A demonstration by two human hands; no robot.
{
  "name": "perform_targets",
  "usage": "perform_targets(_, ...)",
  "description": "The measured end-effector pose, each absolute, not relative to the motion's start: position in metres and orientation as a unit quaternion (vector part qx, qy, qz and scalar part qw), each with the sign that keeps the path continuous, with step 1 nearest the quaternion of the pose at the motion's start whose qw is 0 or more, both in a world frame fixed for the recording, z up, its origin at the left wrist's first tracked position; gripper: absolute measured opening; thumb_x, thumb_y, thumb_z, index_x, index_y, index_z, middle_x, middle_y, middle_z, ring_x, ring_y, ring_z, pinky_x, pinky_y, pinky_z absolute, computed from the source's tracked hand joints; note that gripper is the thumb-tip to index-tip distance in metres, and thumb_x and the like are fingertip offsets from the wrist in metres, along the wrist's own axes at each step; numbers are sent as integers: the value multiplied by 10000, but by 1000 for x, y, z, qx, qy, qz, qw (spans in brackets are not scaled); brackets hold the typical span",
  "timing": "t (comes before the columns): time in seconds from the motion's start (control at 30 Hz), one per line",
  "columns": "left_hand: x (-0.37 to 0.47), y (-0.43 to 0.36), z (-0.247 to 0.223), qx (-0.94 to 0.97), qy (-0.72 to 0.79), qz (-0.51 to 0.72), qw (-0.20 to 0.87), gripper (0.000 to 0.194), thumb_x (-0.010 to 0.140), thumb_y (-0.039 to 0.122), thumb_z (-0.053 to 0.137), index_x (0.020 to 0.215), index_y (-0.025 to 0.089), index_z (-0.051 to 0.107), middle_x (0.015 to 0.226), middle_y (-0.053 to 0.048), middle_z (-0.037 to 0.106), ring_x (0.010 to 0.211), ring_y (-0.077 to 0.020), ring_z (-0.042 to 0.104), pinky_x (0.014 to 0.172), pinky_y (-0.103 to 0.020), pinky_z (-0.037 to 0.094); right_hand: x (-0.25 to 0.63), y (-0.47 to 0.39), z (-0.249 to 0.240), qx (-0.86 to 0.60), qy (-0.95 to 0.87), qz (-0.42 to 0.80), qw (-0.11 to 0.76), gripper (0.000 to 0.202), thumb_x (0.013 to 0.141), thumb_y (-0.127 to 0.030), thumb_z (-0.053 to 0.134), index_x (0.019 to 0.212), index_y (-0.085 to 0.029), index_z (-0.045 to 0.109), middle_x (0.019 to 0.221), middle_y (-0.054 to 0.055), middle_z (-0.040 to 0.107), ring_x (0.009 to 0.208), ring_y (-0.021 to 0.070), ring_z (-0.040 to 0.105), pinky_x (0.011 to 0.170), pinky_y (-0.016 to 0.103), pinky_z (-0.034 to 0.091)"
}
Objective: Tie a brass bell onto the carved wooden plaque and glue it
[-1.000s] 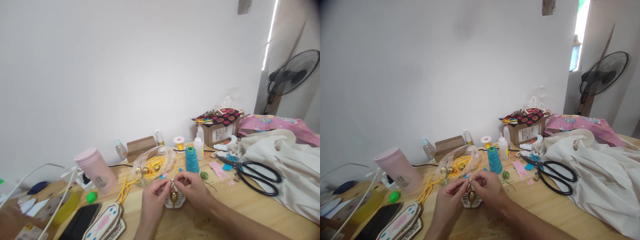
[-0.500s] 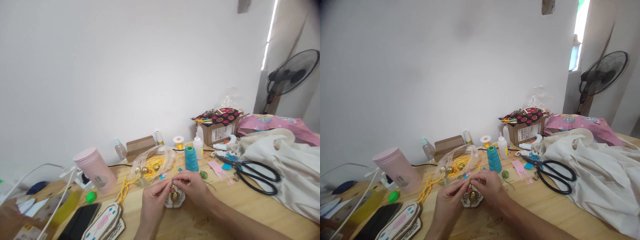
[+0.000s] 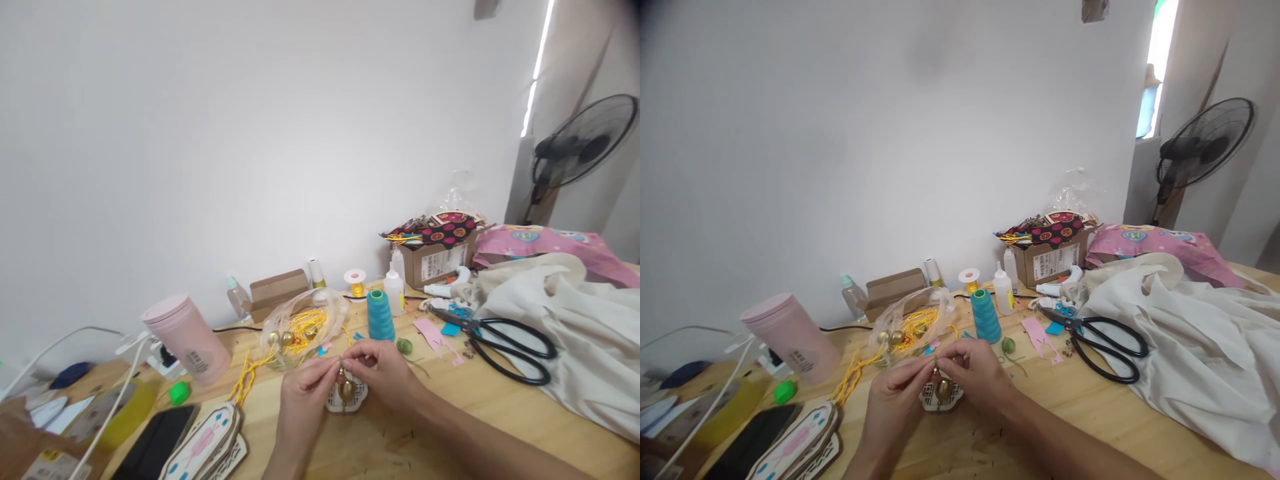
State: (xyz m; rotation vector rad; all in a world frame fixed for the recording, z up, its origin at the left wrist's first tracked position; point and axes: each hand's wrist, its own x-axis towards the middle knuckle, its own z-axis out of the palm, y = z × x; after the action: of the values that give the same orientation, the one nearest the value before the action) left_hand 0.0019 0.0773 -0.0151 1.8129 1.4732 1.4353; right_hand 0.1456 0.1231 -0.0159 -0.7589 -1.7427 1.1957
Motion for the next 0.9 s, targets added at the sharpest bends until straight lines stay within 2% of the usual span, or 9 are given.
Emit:
perform_targets(0.17, 1, 79, -17, 640, 526, 519, 209, 182, 706, 213, 578, 862, 237, 668, 748, -28, 694, 658, -152, 607, 632, -246, 483, 144, 121, -12, -278, -659, 561, 417, 166, 717, -280, 526, 704, -149, 626, 631, 10, 647, 596, 126, 580, 537, 213, 442)
perform_targets(0.27, 1, 79, -18, 634, 529, 521, 216, 179, 707, 218, 578, 859, 236, 670, 727, -20, 693, 666, -147, 605, 640, -238, 480, 145, 121, -12, -268, -669, 554, 417, 155, 726, -257, 515, 703, -147, 622, 630, 8, 645, 598, 120, 574, 537, 205, 432)
perform_targets(0.53, 0, 80, -19, 623, 538, 520, 230, 139, 691, 232, 593, 788, 210, 690, 708, -29, 694, 666, -159, 613, 648, -252, 487, 151, 125, -9, -298, -787, 350, 410, 148, 727, -176, 500, 655, -165, 629, 614, 8, 607, 556, 108, 498, 513, 202, 365)
perform_targets(0.9, 3, 78, -15, 644, 521, 500, 254, 156, 705, 239, 573, 806, 216, 689, 704, -38, 689, 666, -175, 613, 652, -279, 488, 151, 126, -14, -307, -813, 253, 426, 90, 646, -120, 502, 615, -180, 561, 570, -22, 526, 553, 102, 458, 510, 194, 334)
